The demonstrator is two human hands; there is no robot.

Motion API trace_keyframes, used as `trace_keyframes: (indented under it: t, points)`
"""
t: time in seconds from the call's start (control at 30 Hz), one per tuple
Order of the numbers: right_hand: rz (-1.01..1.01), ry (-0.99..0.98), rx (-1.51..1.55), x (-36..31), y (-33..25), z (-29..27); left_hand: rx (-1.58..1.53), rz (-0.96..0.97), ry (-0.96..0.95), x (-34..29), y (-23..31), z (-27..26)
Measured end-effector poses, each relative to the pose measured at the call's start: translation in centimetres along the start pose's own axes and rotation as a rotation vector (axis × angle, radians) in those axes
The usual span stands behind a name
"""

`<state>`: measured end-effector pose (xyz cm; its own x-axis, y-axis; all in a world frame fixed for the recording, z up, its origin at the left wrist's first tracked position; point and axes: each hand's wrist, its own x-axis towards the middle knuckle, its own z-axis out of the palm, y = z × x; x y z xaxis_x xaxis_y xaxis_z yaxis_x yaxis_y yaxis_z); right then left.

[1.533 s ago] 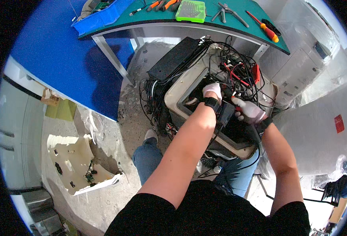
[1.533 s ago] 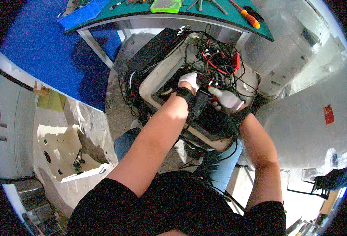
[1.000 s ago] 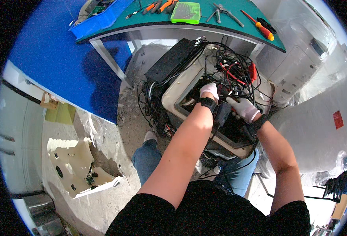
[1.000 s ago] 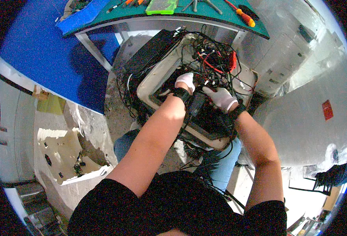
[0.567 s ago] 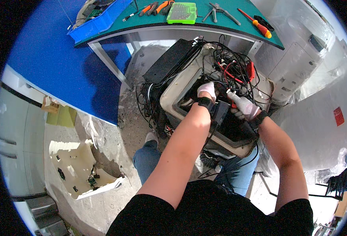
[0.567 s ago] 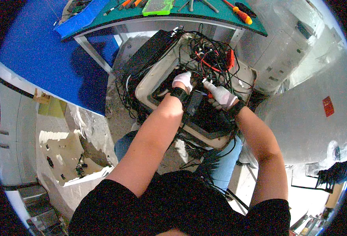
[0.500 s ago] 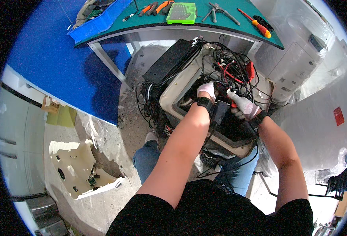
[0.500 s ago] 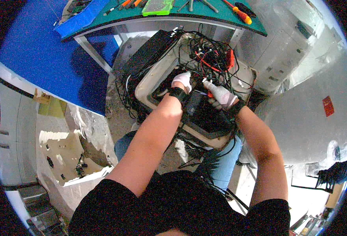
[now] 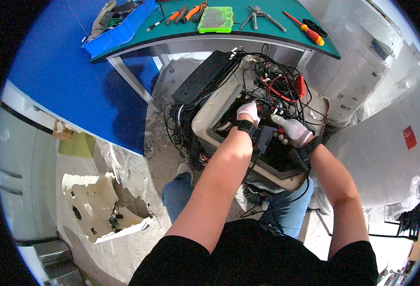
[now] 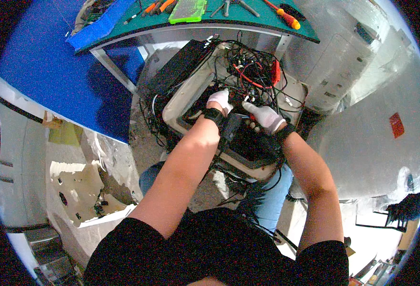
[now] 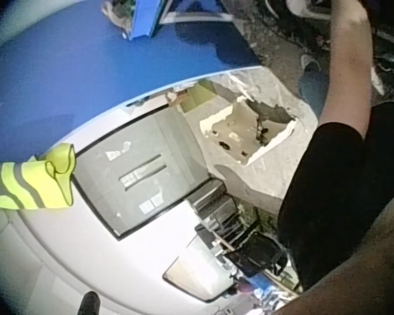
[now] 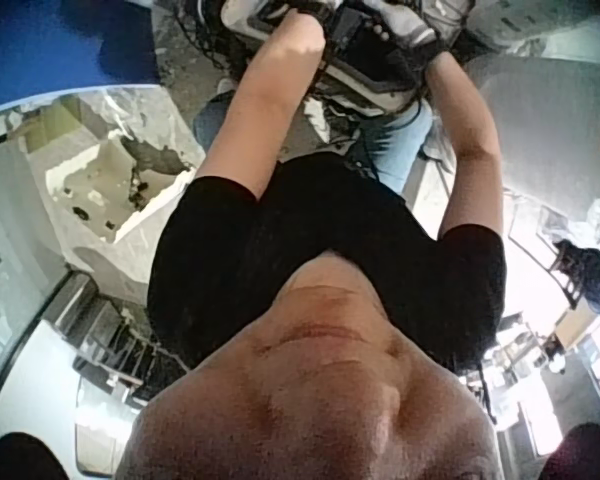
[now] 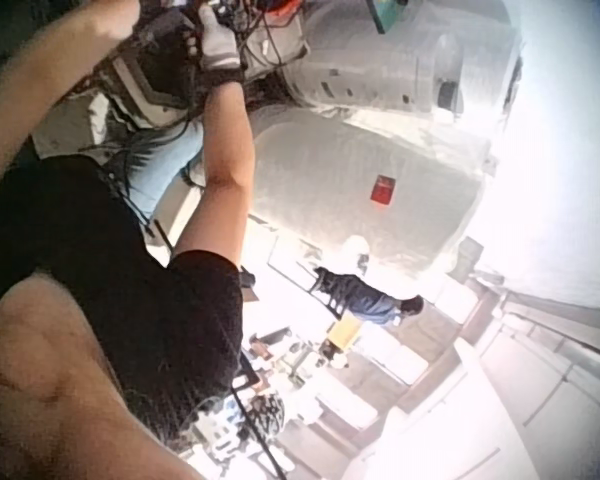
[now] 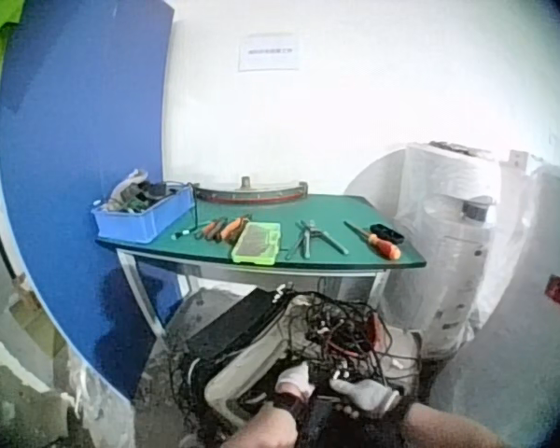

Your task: Repairing or inspecting internal wiring and electronic components of an appliance unit.

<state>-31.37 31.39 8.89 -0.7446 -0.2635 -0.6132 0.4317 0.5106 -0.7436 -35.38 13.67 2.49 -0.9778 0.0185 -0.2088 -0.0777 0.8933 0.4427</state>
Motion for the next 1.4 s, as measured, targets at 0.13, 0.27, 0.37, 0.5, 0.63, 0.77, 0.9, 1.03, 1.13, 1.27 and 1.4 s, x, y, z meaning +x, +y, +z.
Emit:
trace_keyframes:
  t: [0.13, 0.27, 0.37, 0.5, 0.63, 0.77, 0.9, 1.03, 1.13, 1.27, 1.4]
  points:
    - [-0.141, 0.26, -0.42, 0.7, 0.7, 0.8, 0.08, 0.028, -0.184, 0.5, 0.0, -1.0]
    - [-0.224, 0.354, -0.587, -0.3, 0.0, 1.1, 0.12, -0.005, -0.157, 0.6, 0.1, -0.6]
    - [-0.288, 0.425, -0.654, -0.3, 0.4, 0.7, 0.141, -0.023, -0.169, 1.5, -0.1, -0.1]
    - [-0.318, 0.442, -0.693, -0.7, -0.5, 1.2, 0.11, -0.047, -0.167, 2.4, -1.1, 0.7]
    - [-0.33, 0.426, -0.682, -0.9, -0.4, 0.9, 0.115, -0.002, -0.121, 1.7, -1.1, 0.6]
    - [-0.33, 0.442, -0.701, -0.4, 0.7, 0.3, 0.084, 0.057, -0.174, 0.6, 0.0, -0.9]
    - [-0.32, 0.435, -0.702, -0.5, 0.3, 0.9, 0.048, 0.077, -0.17, 1.1, -1.1, -0.7]
    - [-0.336, 0.456, -0.688, 0.1, 1.4, 0.6, 0.053, 0.032, -0.198, 1.2, -0.3, -0.8]
    - [-0.443, 0.515, -0.652, 0.2, 2.0, 0.8, 0.071, -0.005, -0.197, 0.8, 0.1, -1.0]
    - [-0.394, 0.497, -0.65, -0.5, 1.2, 1.4, 0.226, -0.08, -0.117, 1.4, -0.1, -0.4]
    - [-0.349, 0.489, -0.642, 0.0, 1.8, 1.0, 0.247, -0.102, -0.188, 0.9, 1.1, -1.2]
